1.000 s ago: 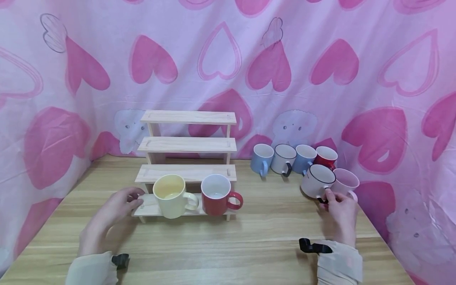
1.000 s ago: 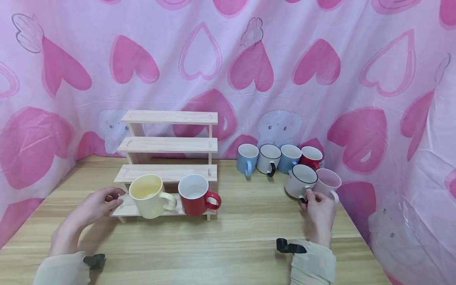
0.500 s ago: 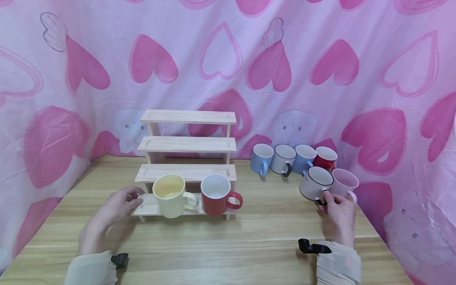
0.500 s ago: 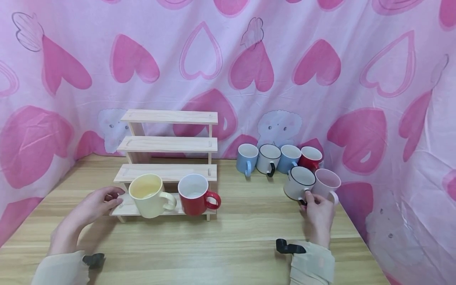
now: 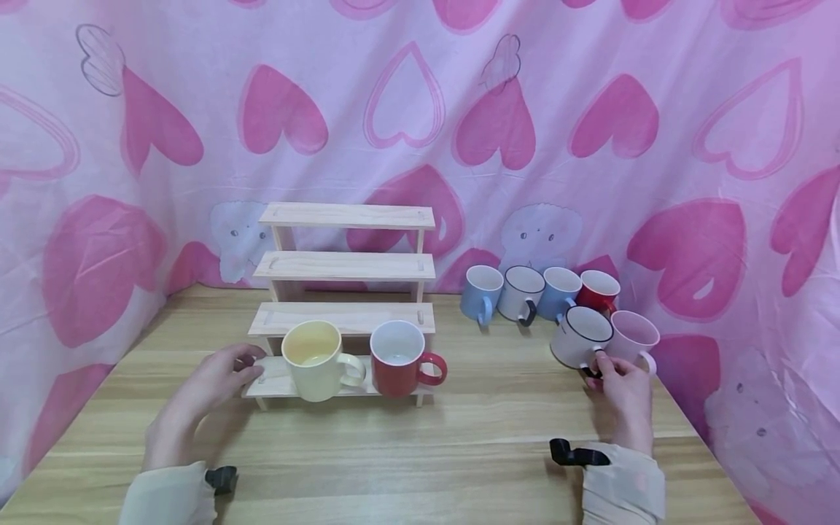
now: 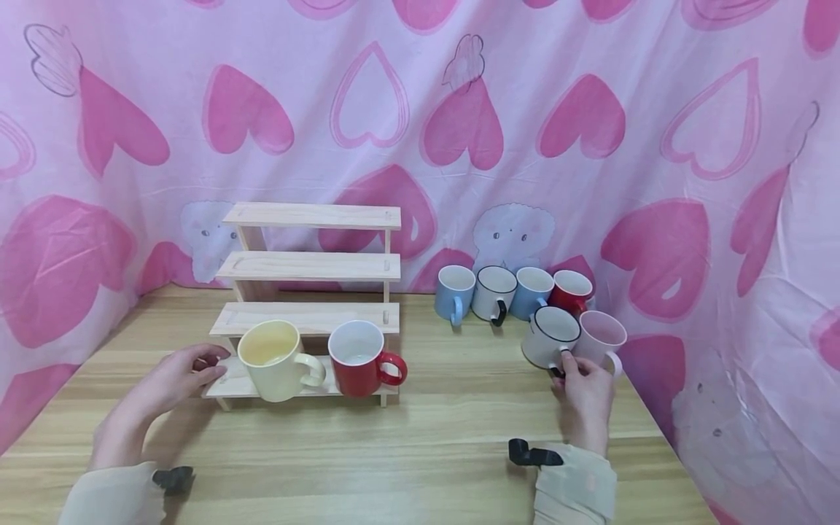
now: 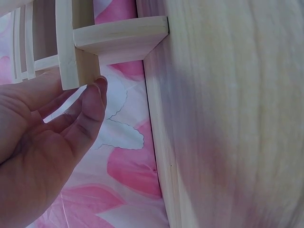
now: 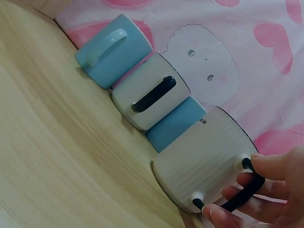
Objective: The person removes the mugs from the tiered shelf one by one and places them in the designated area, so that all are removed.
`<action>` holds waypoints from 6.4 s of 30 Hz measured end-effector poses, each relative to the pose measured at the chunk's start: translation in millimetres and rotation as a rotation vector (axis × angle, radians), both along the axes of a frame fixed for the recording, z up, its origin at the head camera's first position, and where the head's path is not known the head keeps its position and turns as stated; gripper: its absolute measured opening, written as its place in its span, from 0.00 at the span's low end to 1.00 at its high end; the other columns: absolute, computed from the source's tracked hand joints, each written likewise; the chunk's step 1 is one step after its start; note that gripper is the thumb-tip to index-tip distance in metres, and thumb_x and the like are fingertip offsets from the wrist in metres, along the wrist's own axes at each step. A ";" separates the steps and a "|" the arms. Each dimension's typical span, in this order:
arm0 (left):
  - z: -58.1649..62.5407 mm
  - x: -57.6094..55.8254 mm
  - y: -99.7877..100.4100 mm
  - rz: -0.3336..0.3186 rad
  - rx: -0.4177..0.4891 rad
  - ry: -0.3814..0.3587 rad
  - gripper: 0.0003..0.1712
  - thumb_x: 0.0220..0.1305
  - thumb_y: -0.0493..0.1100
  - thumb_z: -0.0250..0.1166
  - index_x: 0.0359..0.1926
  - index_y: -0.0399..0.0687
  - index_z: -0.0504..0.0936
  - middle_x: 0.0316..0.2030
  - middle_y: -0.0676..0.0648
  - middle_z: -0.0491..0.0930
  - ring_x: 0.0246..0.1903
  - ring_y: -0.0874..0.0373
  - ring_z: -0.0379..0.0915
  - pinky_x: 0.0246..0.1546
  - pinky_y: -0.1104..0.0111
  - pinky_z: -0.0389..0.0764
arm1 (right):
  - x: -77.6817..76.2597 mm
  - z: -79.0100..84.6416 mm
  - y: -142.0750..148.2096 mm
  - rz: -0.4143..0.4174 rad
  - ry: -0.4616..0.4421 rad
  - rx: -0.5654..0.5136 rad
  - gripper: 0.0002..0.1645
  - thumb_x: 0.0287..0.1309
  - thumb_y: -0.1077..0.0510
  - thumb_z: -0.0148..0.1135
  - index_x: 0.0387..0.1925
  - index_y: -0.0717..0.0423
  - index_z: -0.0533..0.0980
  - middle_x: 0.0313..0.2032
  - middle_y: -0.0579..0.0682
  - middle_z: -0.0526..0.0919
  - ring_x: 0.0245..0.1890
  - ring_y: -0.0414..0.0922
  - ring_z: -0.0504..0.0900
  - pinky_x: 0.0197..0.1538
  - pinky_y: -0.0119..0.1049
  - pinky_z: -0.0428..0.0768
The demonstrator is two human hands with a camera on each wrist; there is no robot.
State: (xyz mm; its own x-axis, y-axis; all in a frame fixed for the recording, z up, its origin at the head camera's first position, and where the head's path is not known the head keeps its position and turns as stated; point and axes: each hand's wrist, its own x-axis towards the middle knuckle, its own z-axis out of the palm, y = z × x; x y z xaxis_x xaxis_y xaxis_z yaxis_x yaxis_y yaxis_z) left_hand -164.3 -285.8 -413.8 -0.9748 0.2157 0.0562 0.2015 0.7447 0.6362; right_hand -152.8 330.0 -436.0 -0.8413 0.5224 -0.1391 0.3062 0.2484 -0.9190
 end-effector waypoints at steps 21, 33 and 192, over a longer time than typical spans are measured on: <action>0.7 -0.7 0.3 -0.006 -0.003 0.014 0.11 0.63 0.32 0.63 0.47 0.33 0.79 0.34 0.45 0.80 0.34 0.52 0.73 0.31 0.63 0.76 | 15.1 47.1 -8.5 0.095 0.017 0.306 0.35 0.71 0.43 0.47 0.65 0.66 0.62 0.58 0.70 0.70 0.57 0.63 0.69 0.52 0.52 0.69; 0.2 -0.6 -0.1 -0.011 -0.003 0.030 0.11 0.62 0.32 0.63 0.46 0.34 0.79 0.37 0.43 0.81 0.38 0.48 0.76 0.37 0.58 0.77 | 2.8 69.6 -62.4 0.314 0.204 0.306 0.27 0.72 0.49 0.51 0.62 0.63 0.69 0.57 0.65 0.73 0.56 0.60 0.72 0.52 0.46 0.74; 5.2 0.1 4.6 -0.007 -0.028 0.039 0.10 0.63 0.31 0.63 0.45 0.32 0.79 0.33 0.45 0.80 0.33 0.52 0.74 0.33 0.60 0.75 | -5.4 -12.0 -54.7 0.167 0.093 -0.275 0.32 0.70 0.39 0.48 0.45 0.67 0.71 0.40 0.53 0.71 0.35 0.47 0.84 0.44 0.40 0.82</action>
State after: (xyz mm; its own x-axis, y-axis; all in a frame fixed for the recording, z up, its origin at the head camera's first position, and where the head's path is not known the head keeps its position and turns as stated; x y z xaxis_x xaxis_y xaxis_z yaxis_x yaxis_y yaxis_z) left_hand -164.2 -281.2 -408.6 -0.9704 0.2248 0.0879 0.2311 0.7603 0.6070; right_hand -158.1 275.3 -448.0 -0.9279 0.3294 -0.1746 0.1942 0.0272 -0.9806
